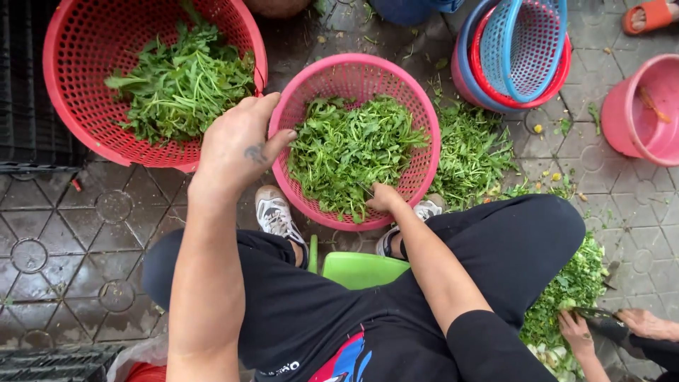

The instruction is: Sorting leafy green vegetables by hand and using a small knife to trim stems while moving them between plastic baskets.

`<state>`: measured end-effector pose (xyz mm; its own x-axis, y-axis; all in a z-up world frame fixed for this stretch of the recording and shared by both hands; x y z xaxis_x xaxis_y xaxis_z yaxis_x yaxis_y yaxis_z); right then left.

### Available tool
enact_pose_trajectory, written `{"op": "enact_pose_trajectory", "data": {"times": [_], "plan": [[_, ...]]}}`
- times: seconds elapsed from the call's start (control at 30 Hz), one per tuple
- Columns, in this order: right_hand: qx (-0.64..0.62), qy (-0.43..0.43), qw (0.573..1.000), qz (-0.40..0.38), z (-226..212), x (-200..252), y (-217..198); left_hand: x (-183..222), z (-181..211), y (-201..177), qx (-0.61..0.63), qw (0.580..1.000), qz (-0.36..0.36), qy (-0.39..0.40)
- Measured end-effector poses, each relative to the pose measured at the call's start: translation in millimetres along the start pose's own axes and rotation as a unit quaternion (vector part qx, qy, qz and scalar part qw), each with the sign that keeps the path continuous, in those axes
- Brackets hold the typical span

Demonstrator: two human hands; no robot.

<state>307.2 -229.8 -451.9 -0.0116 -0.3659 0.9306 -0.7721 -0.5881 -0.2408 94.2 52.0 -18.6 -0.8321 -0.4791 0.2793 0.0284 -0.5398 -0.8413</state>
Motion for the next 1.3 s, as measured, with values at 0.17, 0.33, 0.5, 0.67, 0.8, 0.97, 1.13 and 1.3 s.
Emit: {"op": "enact_pose_trajectory", "data": {"times": [0.17, 0.33, 0.5, 0.67, 0.8, 0.97, 1.13, 1.3], "plan": [[0.008, -0.037, 0.999, 0.021, -16, 17, -16, 0, 17, 11, -0.021, 1.000, -0.009, 0.003], [-0.040, -0.063, 0.990, 0.122, -89, 86, -66, -1, 21, 21, -0.018, 0.999, -0.030, 0.001], [-0.063, -0.103, 0.971, 0.206, -127, 32, -68, 0, 34, 14, 0.006, 1.000, -0.023, 0.014], [-0.022, 0.006, 0.978, 0.206, -97, -50, -53, -4, 25, 15, 0.016, 0.999, -0.024, 0.014], [-0.125, -0.115, 0.954, 0.247, -117, 31, -71, -11, 15, 17, -0.009, 1.000, -0.011, 0.011], [-0.276, -0.271, 0.875, 0.290, -111, 113, -106, -39, 17, 46, -0.032, 0.999, 0.005, 0.032], [-0.359, -0.344, 0.800, 0.336, -95, 196, -127, -79, 43, 105, -0.070, 0.995, 0.000, 0.073], [-0.402, -0.390, 0.730, 0.391, -77, 249, -134, -87, 88, 108, 0.015, 0.991, -0.008, 0.135]]}}
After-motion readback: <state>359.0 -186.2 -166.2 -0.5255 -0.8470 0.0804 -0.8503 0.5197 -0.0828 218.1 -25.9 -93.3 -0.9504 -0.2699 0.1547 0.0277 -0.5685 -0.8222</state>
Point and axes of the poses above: each hand's wrist, its own x-axis away from the middle knuckle, its own y-axis out of the palm, z = x × y, the point moved 10 cm from there along -x, towards the middle knuckle, and after that the axes turned 15 degrees about -z, right-handed, at the moved point
